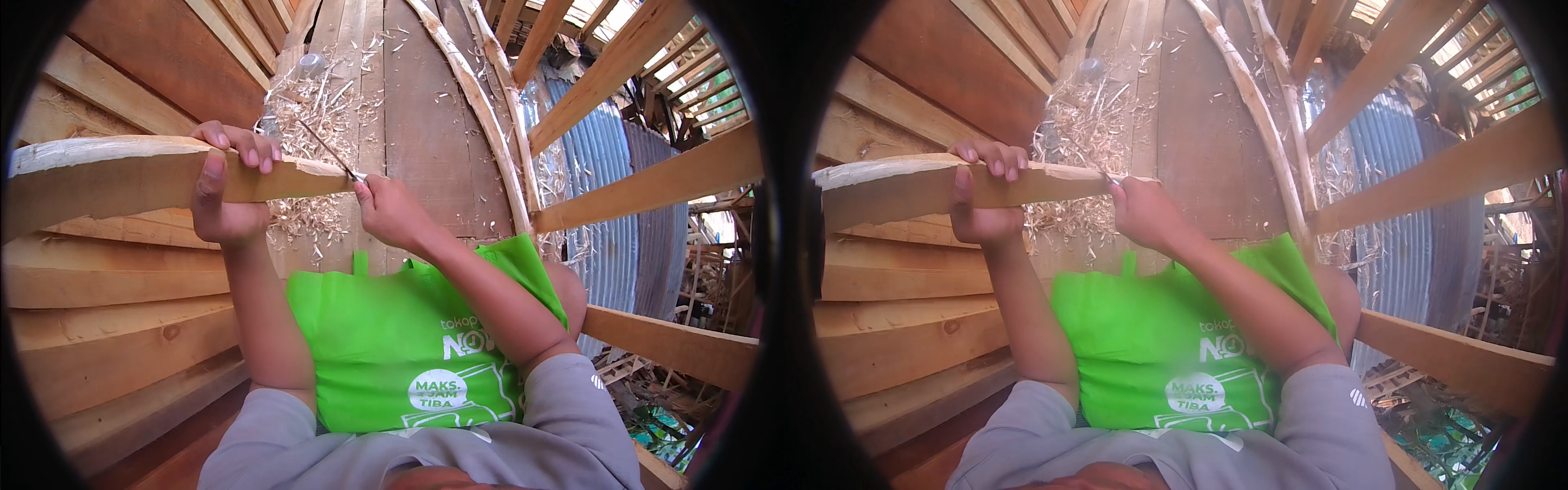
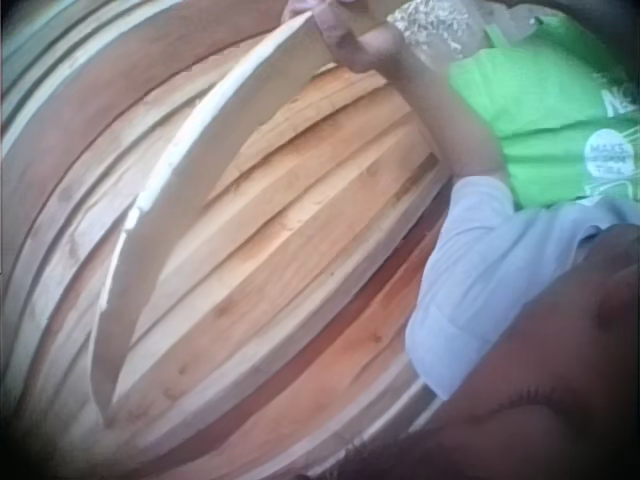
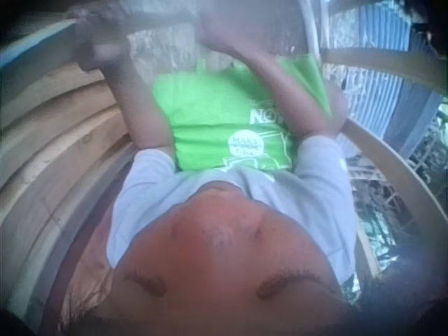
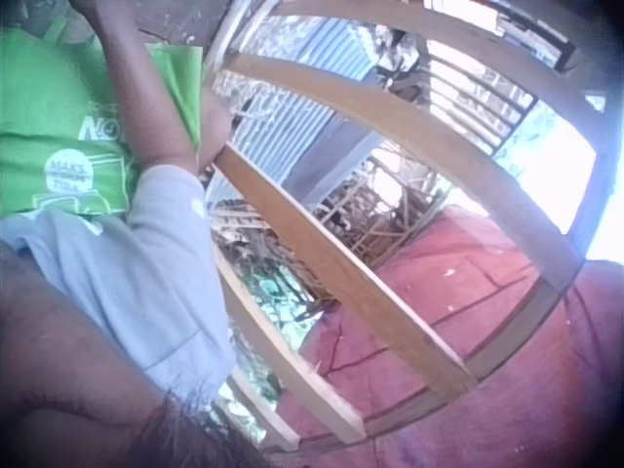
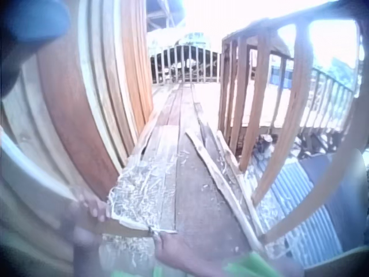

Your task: The person is carving a piece of wood using a knife. They hold the wood in their left hand and use the knife in their right hand to shave off thin layers, creating wood shavings that fall onto a green bag placed on their lap.

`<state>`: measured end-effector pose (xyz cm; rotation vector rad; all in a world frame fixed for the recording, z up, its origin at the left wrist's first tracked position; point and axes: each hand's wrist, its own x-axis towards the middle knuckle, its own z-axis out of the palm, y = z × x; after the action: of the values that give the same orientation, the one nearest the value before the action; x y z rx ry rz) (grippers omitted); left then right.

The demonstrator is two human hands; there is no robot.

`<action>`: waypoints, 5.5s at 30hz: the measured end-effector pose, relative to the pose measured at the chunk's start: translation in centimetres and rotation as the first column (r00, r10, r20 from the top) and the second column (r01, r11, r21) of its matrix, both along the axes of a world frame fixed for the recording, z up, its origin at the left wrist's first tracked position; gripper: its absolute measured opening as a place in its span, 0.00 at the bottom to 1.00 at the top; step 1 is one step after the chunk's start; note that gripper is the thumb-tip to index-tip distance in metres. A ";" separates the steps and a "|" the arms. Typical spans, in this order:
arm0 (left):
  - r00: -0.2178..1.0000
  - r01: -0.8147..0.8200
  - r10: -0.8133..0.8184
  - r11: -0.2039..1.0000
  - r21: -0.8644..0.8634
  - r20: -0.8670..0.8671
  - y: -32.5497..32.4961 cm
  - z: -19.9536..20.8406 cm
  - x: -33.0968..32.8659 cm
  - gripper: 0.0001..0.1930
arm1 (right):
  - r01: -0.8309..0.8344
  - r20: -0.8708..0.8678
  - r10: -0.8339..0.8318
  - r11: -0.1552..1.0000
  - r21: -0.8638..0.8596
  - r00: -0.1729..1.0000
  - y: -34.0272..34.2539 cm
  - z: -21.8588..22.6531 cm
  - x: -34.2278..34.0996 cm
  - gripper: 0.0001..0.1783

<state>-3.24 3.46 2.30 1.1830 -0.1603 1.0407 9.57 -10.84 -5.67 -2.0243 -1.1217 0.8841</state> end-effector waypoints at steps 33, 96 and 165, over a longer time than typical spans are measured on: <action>0.999 -0.014 0.017 0.993 0.113 -0.029 0.8 -0.3 0.3 0.15 | 0.221 -0.374 -0.333 0.924 -0.312 0.865 -0.6 -7.5 4.8 0.24; 0.994 0.104 -0.107 0.990 0.098 0.027 -0.9 -1.2 3.0 0.14 | 0.462 -0.458 -0.613 0.788 -0.406 0.643 -1.1 -6.5 9.1 0.25; 0.993 0.114 -0.119 0.983 0.143 0.026 -1.7 -1.6 3.1 0.16 | 0.302 -0.754 -0.550 0.833 -0.464 0.358 0.4 -8.1 9.6 0.32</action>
<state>-0.10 1.75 0.72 1.2685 -0.3310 0.9586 19.12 -10.41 -13.79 -1.4975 0.1440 1.5433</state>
